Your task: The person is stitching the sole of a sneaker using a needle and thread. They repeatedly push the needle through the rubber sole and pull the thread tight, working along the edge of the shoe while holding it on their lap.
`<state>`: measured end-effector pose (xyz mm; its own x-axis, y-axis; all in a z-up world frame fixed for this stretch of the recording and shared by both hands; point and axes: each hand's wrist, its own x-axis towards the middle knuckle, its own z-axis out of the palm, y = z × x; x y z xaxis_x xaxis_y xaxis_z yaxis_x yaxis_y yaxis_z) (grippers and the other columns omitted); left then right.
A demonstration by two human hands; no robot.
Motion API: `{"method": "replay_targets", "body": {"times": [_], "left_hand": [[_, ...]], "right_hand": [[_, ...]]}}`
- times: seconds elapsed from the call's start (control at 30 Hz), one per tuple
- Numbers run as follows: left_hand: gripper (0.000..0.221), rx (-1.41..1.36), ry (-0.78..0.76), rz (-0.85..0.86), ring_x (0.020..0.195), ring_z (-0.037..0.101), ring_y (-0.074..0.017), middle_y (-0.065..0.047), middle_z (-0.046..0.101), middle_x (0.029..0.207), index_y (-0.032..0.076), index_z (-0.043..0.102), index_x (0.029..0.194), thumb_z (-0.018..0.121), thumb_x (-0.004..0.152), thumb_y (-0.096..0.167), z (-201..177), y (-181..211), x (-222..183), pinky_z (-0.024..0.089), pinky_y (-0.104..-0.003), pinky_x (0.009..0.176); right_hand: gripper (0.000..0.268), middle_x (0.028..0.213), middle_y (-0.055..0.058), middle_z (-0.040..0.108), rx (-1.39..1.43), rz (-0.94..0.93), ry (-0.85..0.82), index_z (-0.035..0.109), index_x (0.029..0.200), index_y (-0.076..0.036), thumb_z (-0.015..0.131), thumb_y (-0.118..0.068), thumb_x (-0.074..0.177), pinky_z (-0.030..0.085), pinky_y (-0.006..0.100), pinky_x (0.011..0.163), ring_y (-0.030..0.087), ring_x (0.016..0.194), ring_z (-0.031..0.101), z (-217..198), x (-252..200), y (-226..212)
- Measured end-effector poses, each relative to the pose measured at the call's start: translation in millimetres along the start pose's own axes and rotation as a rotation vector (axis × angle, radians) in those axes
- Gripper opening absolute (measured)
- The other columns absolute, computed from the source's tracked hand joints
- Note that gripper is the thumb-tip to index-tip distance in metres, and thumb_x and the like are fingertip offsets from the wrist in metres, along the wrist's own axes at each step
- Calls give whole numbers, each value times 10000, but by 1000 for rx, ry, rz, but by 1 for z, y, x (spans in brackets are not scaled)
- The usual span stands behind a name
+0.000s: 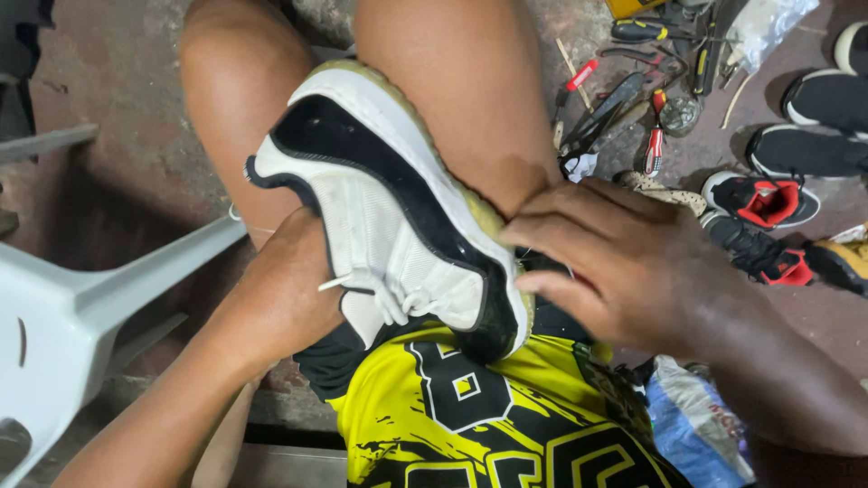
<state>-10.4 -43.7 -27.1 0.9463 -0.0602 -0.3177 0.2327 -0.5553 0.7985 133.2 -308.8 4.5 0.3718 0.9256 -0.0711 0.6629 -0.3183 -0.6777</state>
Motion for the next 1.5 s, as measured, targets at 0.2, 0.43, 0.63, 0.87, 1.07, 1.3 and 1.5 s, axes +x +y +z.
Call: {"method": "replay_targets", "body": {"times": [0.2,0.43,0.63,0.87,1.07,1.3,1.5], "left_hand": [[567,6,41,0,1298,555,-426,-253,605,1359,-20,581,1333,735,807,127,17,-18,-3,442,-455,1076],[645,-538,-171,-293,1366,529,-371,-214,569,1450,-5,532,1415,737,825,154,37,-44,13,412,-438,1128],[641,-621,-183,-319,1361,543,-346,-192,587,1444,13,554,1405,753,815,165,36,-41,22,419,-430,1126],[637,-575,-206,-325,1355,559,-317,-166,608,1436,35,579,1393,771,802,177,44,-42,21,427,-420,1125],[634,-423,-285,-269,1350,573,-293,-144,626,1430,53,601,1383,787,792,187,37,-74,-7,434,-411,1123],[689,-320,-354,-240,1353,558,-273,-127,604,1461,56,581,1407,812,770,175,31,-97,-31,419,-412,1123],[738,-824,-243,-539,1332,555,-250,-114,553,1496,22,442,1497,749,837,138,35,-64,-10,467,-405,1100]], "right_hand": [[244,961,50,753,349,204,-280,677,1099,-121,664,-237,884,578,365,671,233,810,758,5,-17,44],[197,869,64,782,443,378,-334,639,1075,-126,619,-246,920,554,421,663,274,807,769,15,-25,40],[204,946,91,752,393,263,-204,613,1112,-108,607,-241,957,533,466,713,317,859,741,21,-35,38],[217,935,97,745,389,285,-217,596,1116,-109,605,-247,949,533,475,694,327,847,735,22,-36,33],[166,890,120,701,240,254,-228,586,1069,-86,591,-185,936,542,486,745,319,818,719,19,-26,32],[224,884,107,662,169,116,-221,590,992,-81,634,-297,956,517,482,664,324,849,697,24,-19,37],[259,819,59,674,192,97,-154,623,926,-103,683,-355,922,511,445,587,291,730,694,27,-20,49]]}}
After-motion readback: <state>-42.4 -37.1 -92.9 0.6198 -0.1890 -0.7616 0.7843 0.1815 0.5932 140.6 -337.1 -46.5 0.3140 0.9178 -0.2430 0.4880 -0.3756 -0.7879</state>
